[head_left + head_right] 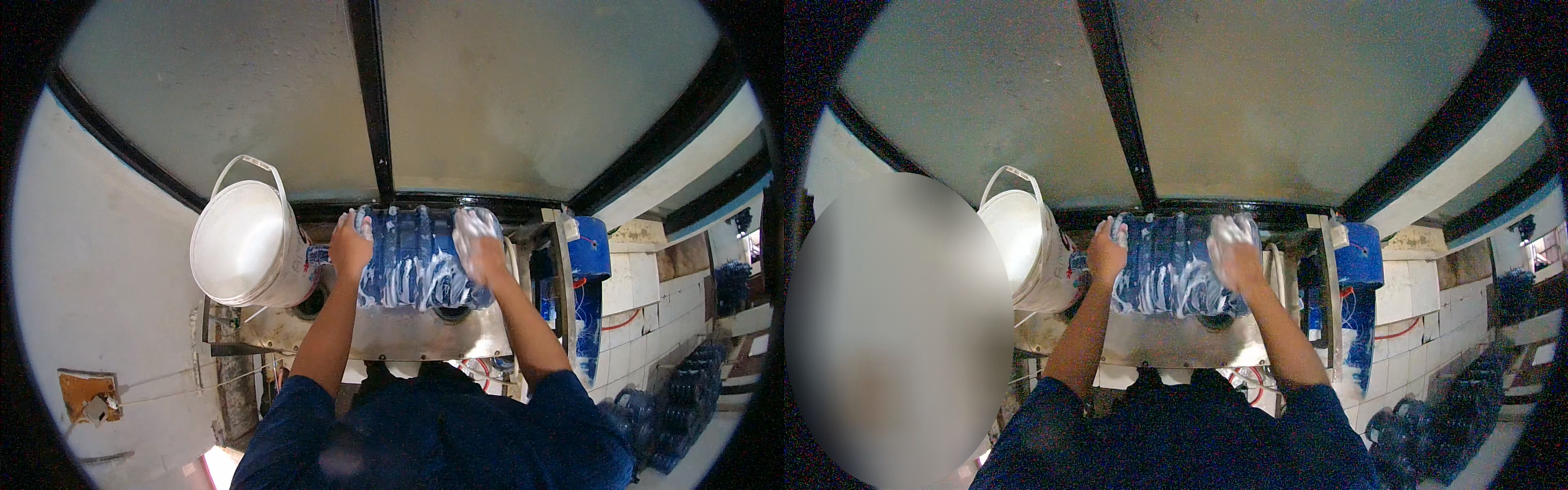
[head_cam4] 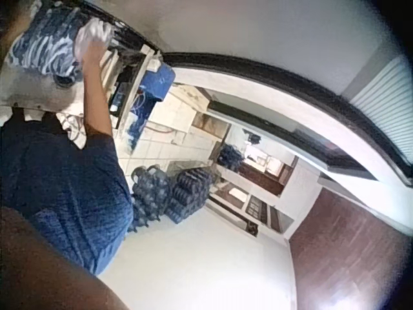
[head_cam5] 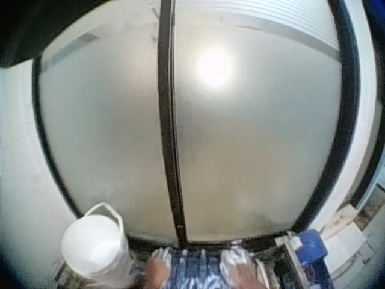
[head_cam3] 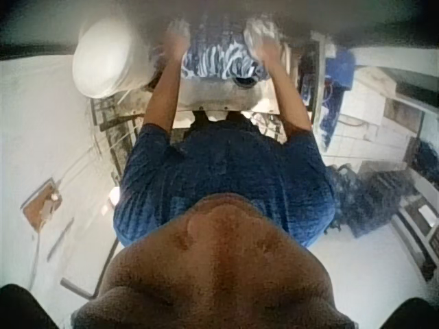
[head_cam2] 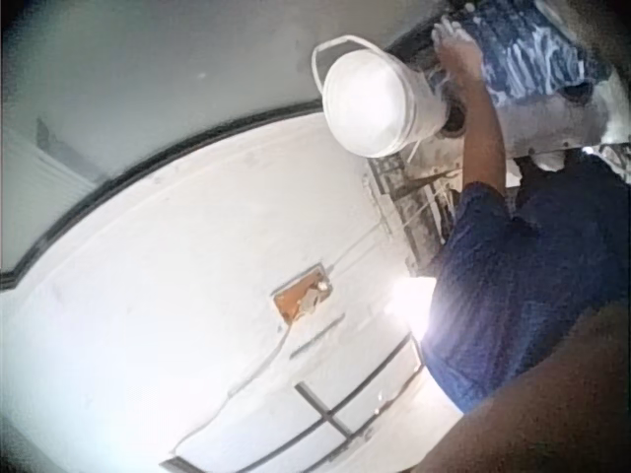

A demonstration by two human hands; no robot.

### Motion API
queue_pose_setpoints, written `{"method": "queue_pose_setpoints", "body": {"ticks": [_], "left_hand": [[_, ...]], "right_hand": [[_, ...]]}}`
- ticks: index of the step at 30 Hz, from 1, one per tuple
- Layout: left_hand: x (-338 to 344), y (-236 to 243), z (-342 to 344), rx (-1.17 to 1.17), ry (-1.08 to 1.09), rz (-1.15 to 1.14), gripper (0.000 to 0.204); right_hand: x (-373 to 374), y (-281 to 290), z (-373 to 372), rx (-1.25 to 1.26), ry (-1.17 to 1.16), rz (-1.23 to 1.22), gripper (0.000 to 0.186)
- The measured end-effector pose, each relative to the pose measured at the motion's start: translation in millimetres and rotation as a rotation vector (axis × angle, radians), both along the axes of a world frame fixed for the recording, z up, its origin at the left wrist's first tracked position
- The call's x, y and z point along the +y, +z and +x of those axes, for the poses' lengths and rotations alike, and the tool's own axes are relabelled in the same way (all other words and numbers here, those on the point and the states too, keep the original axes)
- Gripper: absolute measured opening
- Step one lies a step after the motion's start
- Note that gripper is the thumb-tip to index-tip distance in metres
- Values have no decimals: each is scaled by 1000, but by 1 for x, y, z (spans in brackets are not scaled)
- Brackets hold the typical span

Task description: The person fills a large blue water dispenser with water from a hose. They then use a sponge to scrub the exterior of the dispenser with soapy water, covering the entire surface area.

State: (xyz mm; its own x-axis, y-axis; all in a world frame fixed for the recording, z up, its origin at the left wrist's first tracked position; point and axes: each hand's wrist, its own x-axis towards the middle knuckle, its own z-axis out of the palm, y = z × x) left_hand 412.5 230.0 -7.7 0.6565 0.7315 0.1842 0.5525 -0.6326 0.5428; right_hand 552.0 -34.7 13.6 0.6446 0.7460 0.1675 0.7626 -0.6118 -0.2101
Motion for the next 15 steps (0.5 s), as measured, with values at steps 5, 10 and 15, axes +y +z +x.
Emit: {"method": "queue_pose_setpoints", "body": {"ticks": [5, 10, 15], "left_hand": [[7, -9, -6, -29, -30, 40, 54], [-6, 6, 2, 11, -65, -45, 55], [6, 11, 1, 61, -50, -92, 55]], "right_hand": [[-31, 20, 1, 151, -168, 224, 54], [-3, -58, 139, 177, -99, -373, 36], [59, 19, 25, 332, -318, -159, 46]]}}
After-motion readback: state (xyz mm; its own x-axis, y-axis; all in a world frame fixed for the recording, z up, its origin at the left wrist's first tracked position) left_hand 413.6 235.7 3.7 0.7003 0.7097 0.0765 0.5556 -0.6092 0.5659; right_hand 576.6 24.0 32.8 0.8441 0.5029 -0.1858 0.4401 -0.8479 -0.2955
